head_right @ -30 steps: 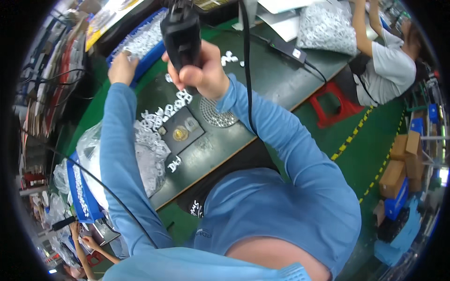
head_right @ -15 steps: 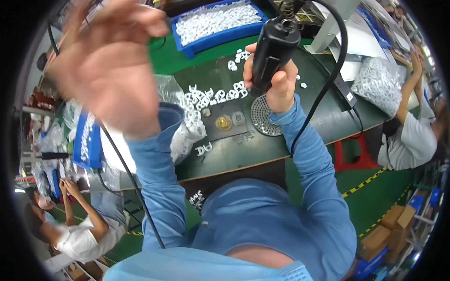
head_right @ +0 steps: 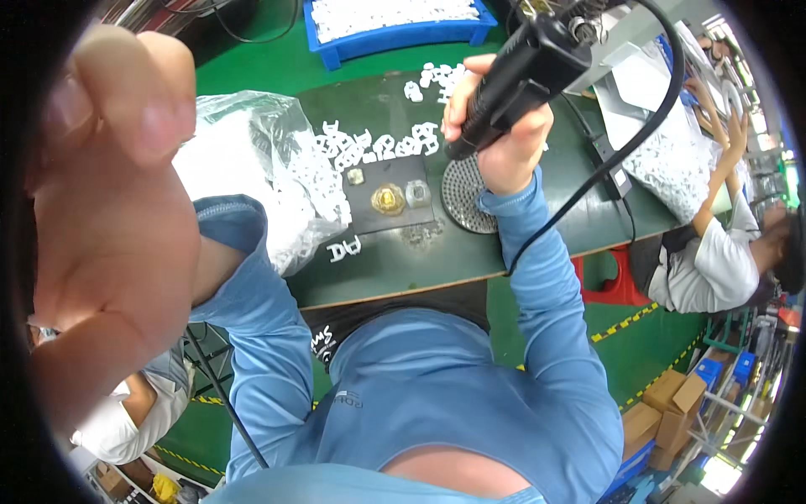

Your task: The person assembles plastic clips by inserting small metal components into plastic pieces by hand and securing them using a handheld electric tool.

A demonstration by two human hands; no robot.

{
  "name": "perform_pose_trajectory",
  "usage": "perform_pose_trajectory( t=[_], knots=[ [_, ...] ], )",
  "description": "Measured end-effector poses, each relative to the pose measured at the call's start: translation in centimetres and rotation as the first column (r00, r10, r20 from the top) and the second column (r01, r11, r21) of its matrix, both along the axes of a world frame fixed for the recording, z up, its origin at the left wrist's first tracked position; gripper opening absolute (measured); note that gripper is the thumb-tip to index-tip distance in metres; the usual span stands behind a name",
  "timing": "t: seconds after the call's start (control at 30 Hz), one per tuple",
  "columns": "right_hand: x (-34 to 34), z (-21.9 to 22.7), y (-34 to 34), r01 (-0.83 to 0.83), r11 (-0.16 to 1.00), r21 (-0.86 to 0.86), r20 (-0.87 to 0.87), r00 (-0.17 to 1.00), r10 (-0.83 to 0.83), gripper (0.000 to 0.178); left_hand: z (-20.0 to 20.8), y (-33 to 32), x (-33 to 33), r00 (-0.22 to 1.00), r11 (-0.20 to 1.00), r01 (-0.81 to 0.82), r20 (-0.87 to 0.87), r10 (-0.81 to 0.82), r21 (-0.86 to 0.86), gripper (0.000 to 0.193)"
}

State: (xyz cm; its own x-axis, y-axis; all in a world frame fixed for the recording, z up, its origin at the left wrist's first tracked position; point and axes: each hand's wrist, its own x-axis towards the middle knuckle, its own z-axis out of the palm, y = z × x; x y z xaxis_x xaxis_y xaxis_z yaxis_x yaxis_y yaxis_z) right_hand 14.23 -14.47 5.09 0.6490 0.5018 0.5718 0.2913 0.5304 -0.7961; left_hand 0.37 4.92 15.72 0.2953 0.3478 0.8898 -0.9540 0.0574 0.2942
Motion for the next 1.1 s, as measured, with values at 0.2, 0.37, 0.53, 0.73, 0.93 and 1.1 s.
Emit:
perform_pose_trajectory(
  t=[0.2,0.37,0.53,0.73,0.93,1.1],
  knots=[
    [0.0,0.0,0.1,-0.035,0.994,0.105,-0.053,0.998,0.040,0.100,0.5,0.8,0.3,1.000,0.999,-0.013,0.009,0.013,0.035,0.077],
    [0.0,0.0,-0.1,-0.036,0.995,0.098,-0.060,0.997,0.041,0.101,0.3,1.2,0.6,1.000,1.000,-0.008,0.007,0.008,0.030,0.077],
    [-0.3,-0.8,0.9,-0.128,0.984,0.128,-0.096,0.985,0.141,0.102,-0.4,0.2,-0.6,0.999,0.999,-0.026,-0.022,0.025,-0.046,0.077],
    [0.8,-0.5,-0.2,-0.036,0.997,0.064,-0.027,0.999,0.037,0.102,-1.3,1.2,-4.1,0.988,0.988,-0.134,-0.092,0.127,-0.072,0.076],
    [1.5,-1.0,0.4,-0.174,0.974,0.142,0.024,0.985,0.173,0.102,-2.3,1.4,-6.0,0.974,0.979,-0.186,-0.151,0.171,-0.087,0.076],
    [2.1,-0.7,0.2,-0.272,0.944,0.186,0.063,0.962,0.265,0.103,-2.4,1.4,-6.0,0.973,0.982,-0.168,-0.174,0.151,-0.088,0.076]
  ],
)
